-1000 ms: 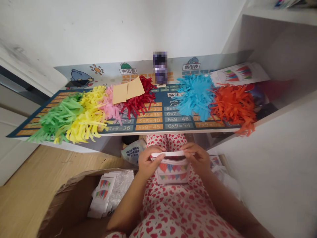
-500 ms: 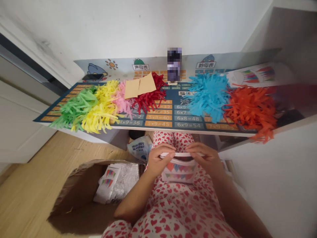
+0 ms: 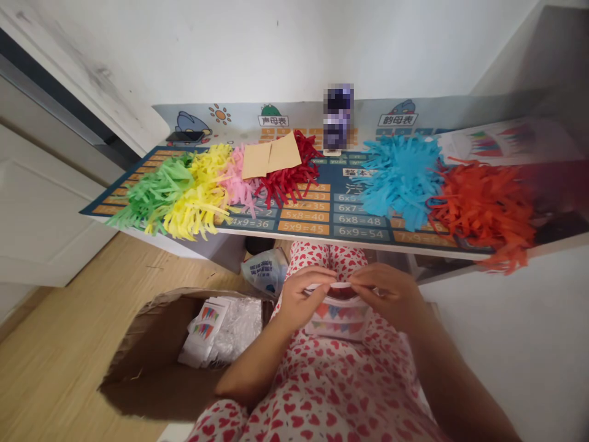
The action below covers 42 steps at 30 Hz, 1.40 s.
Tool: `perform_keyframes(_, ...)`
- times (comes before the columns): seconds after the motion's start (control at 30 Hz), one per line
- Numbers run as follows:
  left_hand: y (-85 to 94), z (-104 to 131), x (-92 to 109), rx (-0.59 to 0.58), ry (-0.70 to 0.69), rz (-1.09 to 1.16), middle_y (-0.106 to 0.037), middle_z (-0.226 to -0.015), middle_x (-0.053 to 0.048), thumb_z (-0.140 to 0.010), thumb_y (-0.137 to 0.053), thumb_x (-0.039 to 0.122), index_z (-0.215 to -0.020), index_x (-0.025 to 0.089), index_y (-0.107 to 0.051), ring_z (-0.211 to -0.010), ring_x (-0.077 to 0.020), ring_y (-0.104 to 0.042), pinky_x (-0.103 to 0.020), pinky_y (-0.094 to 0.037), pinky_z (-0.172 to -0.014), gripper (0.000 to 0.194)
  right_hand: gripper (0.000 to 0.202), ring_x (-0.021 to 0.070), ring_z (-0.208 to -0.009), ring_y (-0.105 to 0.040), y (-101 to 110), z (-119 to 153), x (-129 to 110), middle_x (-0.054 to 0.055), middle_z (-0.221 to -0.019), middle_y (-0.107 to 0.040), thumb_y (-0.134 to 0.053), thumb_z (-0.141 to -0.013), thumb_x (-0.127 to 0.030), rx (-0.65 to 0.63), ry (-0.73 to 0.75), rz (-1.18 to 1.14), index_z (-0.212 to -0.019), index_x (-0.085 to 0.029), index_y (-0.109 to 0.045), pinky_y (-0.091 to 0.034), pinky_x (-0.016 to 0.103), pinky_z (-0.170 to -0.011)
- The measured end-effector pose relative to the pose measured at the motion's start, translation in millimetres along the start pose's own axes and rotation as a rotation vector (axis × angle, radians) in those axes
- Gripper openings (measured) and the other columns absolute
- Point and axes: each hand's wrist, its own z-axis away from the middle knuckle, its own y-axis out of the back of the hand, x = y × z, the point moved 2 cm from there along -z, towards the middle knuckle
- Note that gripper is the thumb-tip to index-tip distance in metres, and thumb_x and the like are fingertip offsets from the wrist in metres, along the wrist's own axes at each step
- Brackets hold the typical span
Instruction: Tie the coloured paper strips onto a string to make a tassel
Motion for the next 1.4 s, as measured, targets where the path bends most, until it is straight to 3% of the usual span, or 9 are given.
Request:
perform_keyframes(0.17, -2.7, 5.2, -7.7, 0.042, -0.102, -0.047, -0.076, -0.101, -0.01, -0.089, -0.063, 0.032, -0.087, 0.021, -0.077, -0.088, -0.0204, -0.072, -0.035, -0.058, -0.077, 0.018, 0.011, 0.0193, -0.088, -0.07, 6.5, -3.3, -6.3, 0.004, -0.092, -0.075, -0.063, -0.089, -0.022, -0.109, 0.021, 0.003, -0.093, -0.025, -0.072, -0.056, 0.033, -0.079)
perform_keyframes(0.3, 1.8, 0.6, 6.0, 0.036, -0.094, -0.177, -0.076, -0.101, -0.01, -0.088, -0.066, 0.029, -0.082, 0.02, -0.077, -0.088, -0.0188, -0.072, -0.032, -0.057, -0.079, 0.015, 0.011, 0.0177, -0.09, -0.069, 7.8, -2.5, -7.6, 0.004, -0.095, -0.075, -0.062, -0.09, -0.022, -0.154, 0.011, 0.02, -0.096, -0.024, -0.072, -0.055, 0.031, -0.081)
perform_keyframes(0.37, 5.5, -6.8, 16.6, -0.062, -0.053, -0.232, -0.077, -0.095, -0.009, -0.088, -0.065, 0.027, -0.083, 0.019, -0.077, -0.084, -0.0174, -0.072, -0.029, -0.056, -0.077, 0.015, 0.012, 0.0169, -0.089, -0.069, 7.5, -1.8, -7.8, 0.004, -0.094, -0.075, -0.062, -0.091, -0.022, -0.142, 0.019, 0.005, -0.098, -0.024, -0.071, -0.055, 0.03, -0.08)
perform_keyframes(0.53, 9.1, -25.4, 33.6, -0.468, -0.021, -0.385, -0.078, -0.092, -0.004, -0.095, -0.056, 0.03, -0.096, 0.023, -0.077, -0.084, -0.0161, -0.072, -0.026, -0.052, -0.077, 0.023, 0.012, 0.0171, -0.086, -0.069, 5.2, -2.0, -10.6, 0.004, -0.09, -0.074, -0.06, -0.091, -0.023, -0.097, 0.016, -0.006, -0.098, -0.024, -0.071, -0.054, 0.03, -0.078)
perform_keyframes(0.73, 6.5, -39.4, 45.2, -0.621, -0.023, -0.751, -0.078, -0.096, -0.002, -0.093, -0.06, 0.036, -0.109, 0.027, -0.072, -0.086, -0.0195, -0.073, -0.026, -0.05, -0.07, 0.023, 0.013, 0.0178, -0.086, -0.069, 3.5, -7.2, -13.6, 0.004, -0.092, -0.075, -0.061, -0.091, -0.026, -0.113, -0.033, 0.056, -0.096, -0.023, -0.072, -0.051, 0.03, -0.078)
perform_keyframes(0.93, -11.0, -54.7, 61.6, -0.821, -0.05, -1.232, -0.073, -0.079, -0.011, -0.091, -0.054, 0.018, -0.095, 0.012, -0.069, -0.073, -0.0249, -0.071, -0.029, -0.049, -0.057, 0.017, 0.019, 0.0198, -0.09, -0.069, 2.2, -18.4, -7.6, 0.004, -0.099, -0.076, -0.061, -0.088, -0.025, -0.196, -0.139, 0.215, -0.102, -0.025, -0.073, -0.05, 0.03, -0.078)
perform_keyframes(1.1, -24.3, -52.3, 63.1, -0.864, -0.168, -1.334, -0.069, -0.082, -0.015, -0.085, -0.048, 0.005, -0.099, 0.007, -0.065, -0.073, -0.0261, -0.07, -0.03, -0.05, -0.053, 0.023, 0.02, 0.0189, -0.09, -0.069, 3.1, -21.9, -7.4, 0.002, -0.101, -0.076, -0.058, -0.088, -0.026, -0.21, -0.189, 0.22, -0.102, -0.025, -0.072, -0.049, 0.028, -0.076)
perform_keyframes(1.3, -30.4, -52.0, 66.4, -0.901, -0.092, -1.353, -0.068, -0.082, -0.017, -0.086, -0.045, 0.004, -0.095, 0.005, -0.065, -0.076, -0.0289, -0.07, -0.033, -0.054, -0.054, 0.022, 0.02, 0.0173, -0.088, -0.068, 4.0, -22.7, -17.7, 0.002, -0.099, -0.075, -0.054, -0.089, -0.025, -0.281, -0.211, 0.225, -0.102, -0.024, -0.07, -0.045, 0.025, -0.073)
perform_keyframes(1.4, -30.4, -54.5, 66.7, -0.877, -0.085, -1.342, -0.067, -0.082, -0.016, -0.087, -0.046, 0.006, -0.094, 0.007, -0.064, -0.075, -0.0286, -0.07, -0.033, -0.054, -0.054, 0.02, 0.016, 0.0162, -0.076, -0.067, 3.9, -24.3, -19.8, 0.003, -0.086, -0.074, -0.054, -0.089, -0.024, -0.303, -0.223, 0.293, -0.089, -0.02, -0.07, -0.04, 0.024, -0.065)
